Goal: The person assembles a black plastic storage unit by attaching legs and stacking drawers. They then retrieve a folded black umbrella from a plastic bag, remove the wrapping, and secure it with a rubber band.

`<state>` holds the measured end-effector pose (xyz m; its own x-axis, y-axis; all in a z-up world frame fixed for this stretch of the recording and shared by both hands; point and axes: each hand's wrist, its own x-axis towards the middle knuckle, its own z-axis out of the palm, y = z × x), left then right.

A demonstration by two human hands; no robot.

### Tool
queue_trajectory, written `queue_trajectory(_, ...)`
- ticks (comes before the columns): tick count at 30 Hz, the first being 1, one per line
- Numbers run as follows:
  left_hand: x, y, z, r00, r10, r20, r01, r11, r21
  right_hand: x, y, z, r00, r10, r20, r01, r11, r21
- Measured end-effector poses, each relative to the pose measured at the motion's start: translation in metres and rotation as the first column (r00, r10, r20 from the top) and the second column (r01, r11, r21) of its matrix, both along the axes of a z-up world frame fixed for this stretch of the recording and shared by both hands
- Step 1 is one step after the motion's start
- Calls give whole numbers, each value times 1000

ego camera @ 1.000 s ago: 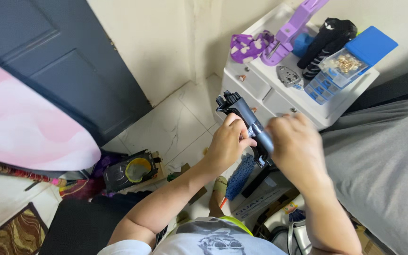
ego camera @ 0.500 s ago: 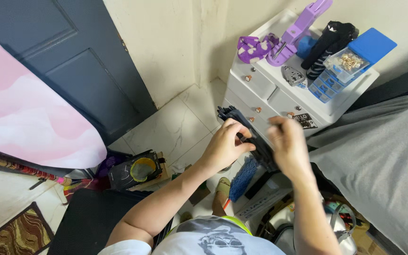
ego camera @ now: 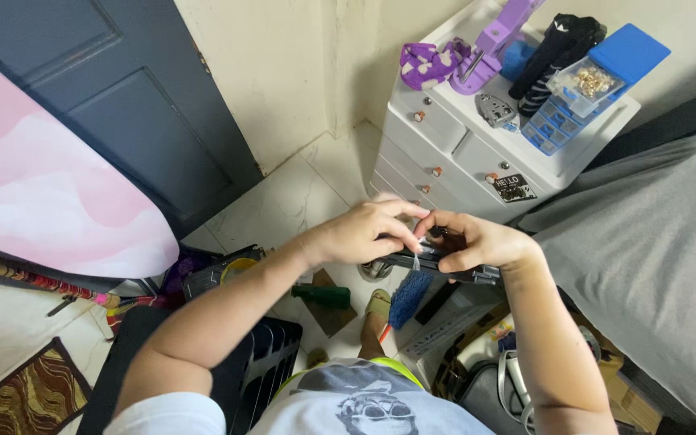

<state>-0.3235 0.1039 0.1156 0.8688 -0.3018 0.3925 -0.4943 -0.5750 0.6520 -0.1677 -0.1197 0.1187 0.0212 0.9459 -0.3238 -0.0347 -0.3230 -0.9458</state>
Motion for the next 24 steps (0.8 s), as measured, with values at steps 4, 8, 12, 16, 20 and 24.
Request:
queue_trajectory(4, -10, -1, 10, 971, -1, -240, -40, 985, -169, -2, 5, 4, 993, 69, 99, -75, 995, 58)
queue_trajectory(8, -24, -16, 16, 994, 87, -62, -92, 993, -79, -7, 6, 5, 981, 99, 169, -111, 992, 67)
queue_trajectory(12, -36, -22, 22, 995, 29, 100, -37, 996, 83, -10, 8, 3, 992, 113, 61, -117, 991, 71)
queue_trajectory(16, -46, -22, 21, 893, -120, 434, -115, 871, 478, -11, 11, 3, 981, 129, 144, -143, 986, 90)
queue_trajectory(20, -44, -23, 13, 874, 141, 465, -345, 854, 390, -6, 23, 12, 908, 31, 418, -126, 972, 201)
queue_trajectory(24, -33, -17, -3, 813, 455, 362, -526, 841, 126, -9, 37, 22, 905, -73, 419, -22, 975, 219)
